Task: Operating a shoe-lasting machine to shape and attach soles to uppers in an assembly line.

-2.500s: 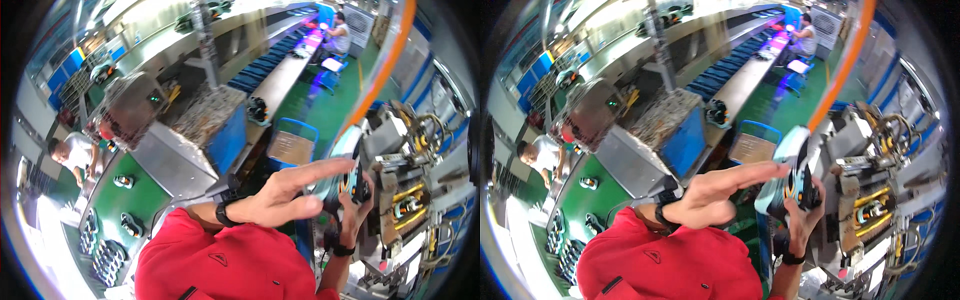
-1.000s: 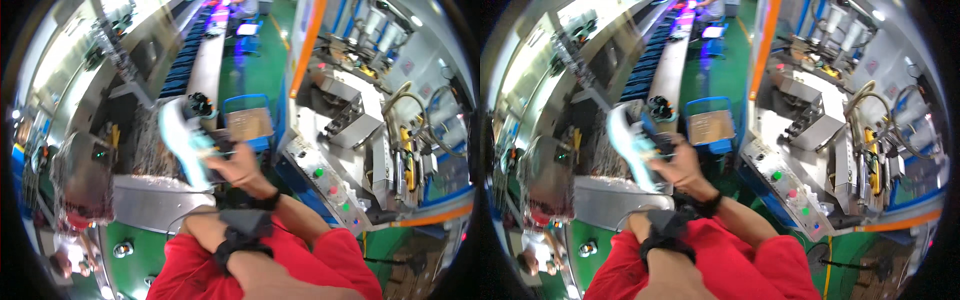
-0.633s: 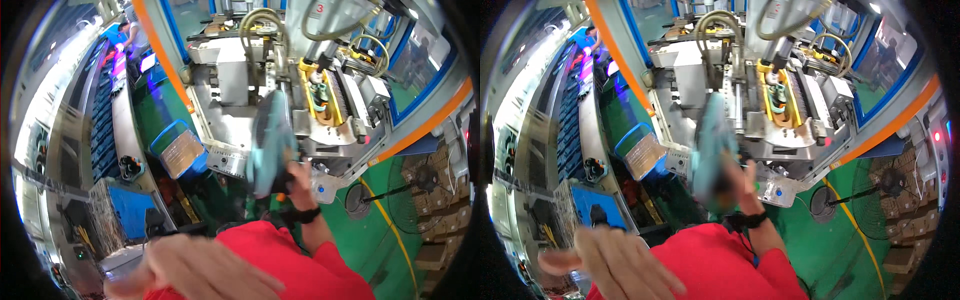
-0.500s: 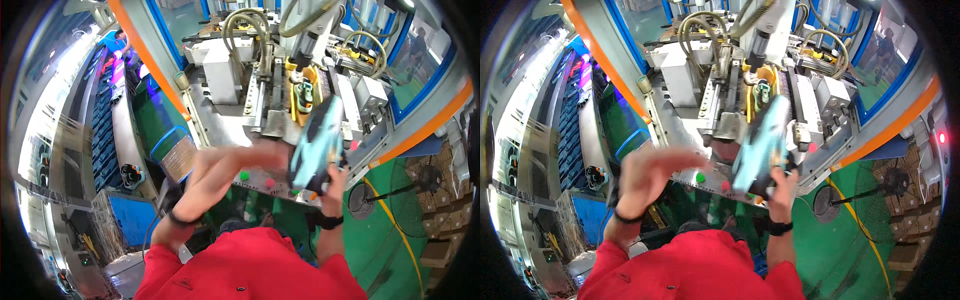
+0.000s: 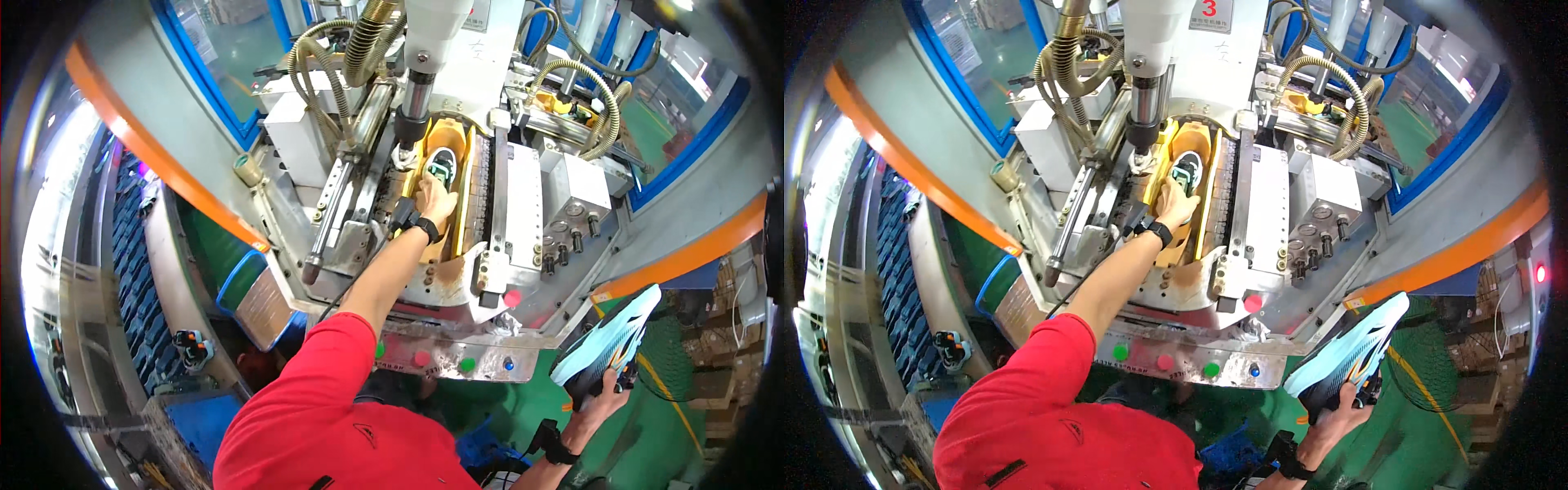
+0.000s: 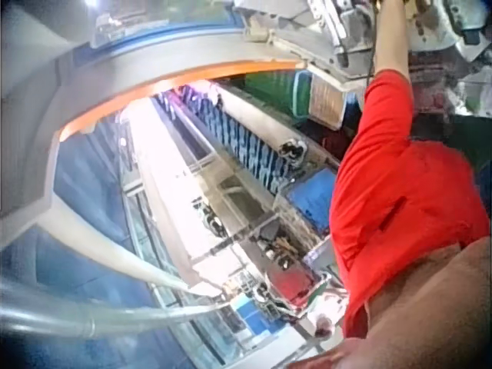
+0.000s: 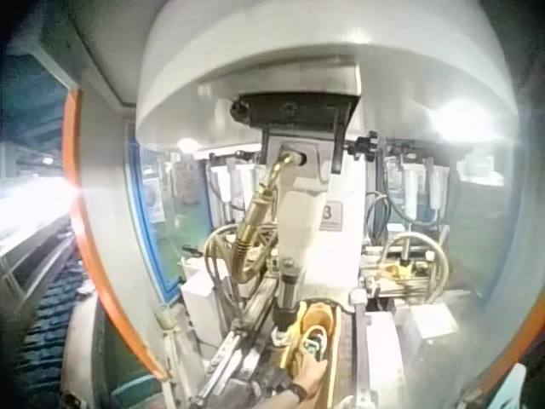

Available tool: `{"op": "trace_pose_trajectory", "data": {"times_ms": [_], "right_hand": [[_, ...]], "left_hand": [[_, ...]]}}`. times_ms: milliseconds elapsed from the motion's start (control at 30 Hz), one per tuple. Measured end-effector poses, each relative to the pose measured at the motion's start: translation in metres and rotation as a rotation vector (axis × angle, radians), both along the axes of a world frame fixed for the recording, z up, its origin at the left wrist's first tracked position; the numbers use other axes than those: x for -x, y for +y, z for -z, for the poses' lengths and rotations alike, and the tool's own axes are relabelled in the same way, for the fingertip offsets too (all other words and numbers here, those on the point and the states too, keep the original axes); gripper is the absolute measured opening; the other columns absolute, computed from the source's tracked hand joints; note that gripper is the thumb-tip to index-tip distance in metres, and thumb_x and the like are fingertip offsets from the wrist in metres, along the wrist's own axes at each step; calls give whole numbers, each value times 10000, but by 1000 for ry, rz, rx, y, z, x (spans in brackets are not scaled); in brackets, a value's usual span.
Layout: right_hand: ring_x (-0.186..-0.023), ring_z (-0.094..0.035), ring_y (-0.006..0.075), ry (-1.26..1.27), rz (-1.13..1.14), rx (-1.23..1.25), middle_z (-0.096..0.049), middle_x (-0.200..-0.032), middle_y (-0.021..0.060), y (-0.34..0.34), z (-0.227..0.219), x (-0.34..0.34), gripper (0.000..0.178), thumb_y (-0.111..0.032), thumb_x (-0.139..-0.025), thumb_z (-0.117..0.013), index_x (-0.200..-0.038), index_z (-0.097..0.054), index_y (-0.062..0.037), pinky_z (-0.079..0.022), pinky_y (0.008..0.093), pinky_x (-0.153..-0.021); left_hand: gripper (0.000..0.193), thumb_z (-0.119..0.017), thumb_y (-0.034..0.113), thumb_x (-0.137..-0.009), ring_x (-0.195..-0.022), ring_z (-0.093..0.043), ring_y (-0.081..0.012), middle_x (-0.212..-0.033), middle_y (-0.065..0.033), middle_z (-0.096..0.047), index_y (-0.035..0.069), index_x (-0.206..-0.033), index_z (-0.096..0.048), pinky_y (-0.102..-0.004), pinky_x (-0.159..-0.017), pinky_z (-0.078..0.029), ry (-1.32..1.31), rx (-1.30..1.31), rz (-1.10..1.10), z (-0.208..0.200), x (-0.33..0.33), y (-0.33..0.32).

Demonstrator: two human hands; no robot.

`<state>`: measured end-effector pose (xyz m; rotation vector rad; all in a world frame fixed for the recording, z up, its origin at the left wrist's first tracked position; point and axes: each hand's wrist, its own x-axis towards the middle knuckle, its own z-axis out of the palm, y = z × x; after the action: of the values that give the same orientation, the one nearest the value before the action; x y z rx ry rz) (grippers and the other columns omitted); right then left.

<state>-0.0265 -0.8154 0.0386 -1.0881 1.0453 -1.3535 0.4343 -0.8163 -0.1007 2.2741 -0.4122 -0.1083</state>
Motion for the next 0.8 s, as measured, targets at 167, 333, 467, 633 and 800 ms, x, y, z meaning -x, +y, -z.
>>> {"op": "trace_pose_trajectory", "data": {"times_ms": [167, 333, 467, 633, 800], "right_hand": [[-941, -583, 190, 254, -81, 129, -592, -1108, 88, -43, -23, -58, 472, -142, -828, -699, -1234, -535, 34, -502, 320, -806], [-783, -575, 114, 460, -445, 226, -627, -903, 51, -130, -54, -200, 339, -137, -804, -685, -1088, -601, 29, -478, 267, -701], [-835, -625, 262, 1010, -721, 240, -644, -905, 193, -152, -37, -337, 573, -347, -680, -756, -979, -559, 101, -494, 351, -725], [-943, -695, 336, 1265, -768, 345, -689, -949, 274, -88, 36, -461, 446, -315, -661, -747, -868, -674, 74, -544, 395, -810], [-868, -687, 390, 1308, -416, 573, -684, -903, 247, -59, 144, -498, 512, -297, -763, -702, -1072, -464, 36, -551, 456, -785]], "left_hand": [[419, -676, 160, -697, -966, -625, -449, -1007, -260, -654, -39, -1051, -572, -483, -889, -500, 170, 49, -8, 15, -38, 15], [249, -695, 100, -854, -809, -689, -232, -981, -121, -693, -13, -1068, -639, -393, -695, -580, 1164, 838, 78, -68, 20, 101], [356, -686, 97, -864, -911, -661, -184, -1067, -79, -673, -29, -1184, -595, -329, -822, -537, 1210, 909, 205, -120, 72, 217], [477, -694, 100, -836, -988, -636, -170, -1128, -87, -642, -50, -1262, -540, -310, -908, -501, 924, 891, 33, -141, 115, 363], [530, -701, 117, -835, -1032, -642, -209, -1169, -113, -632, -61, -1297, -511, -336, -946, -496, 675, 973, -345, -151, 167, 455]]}}
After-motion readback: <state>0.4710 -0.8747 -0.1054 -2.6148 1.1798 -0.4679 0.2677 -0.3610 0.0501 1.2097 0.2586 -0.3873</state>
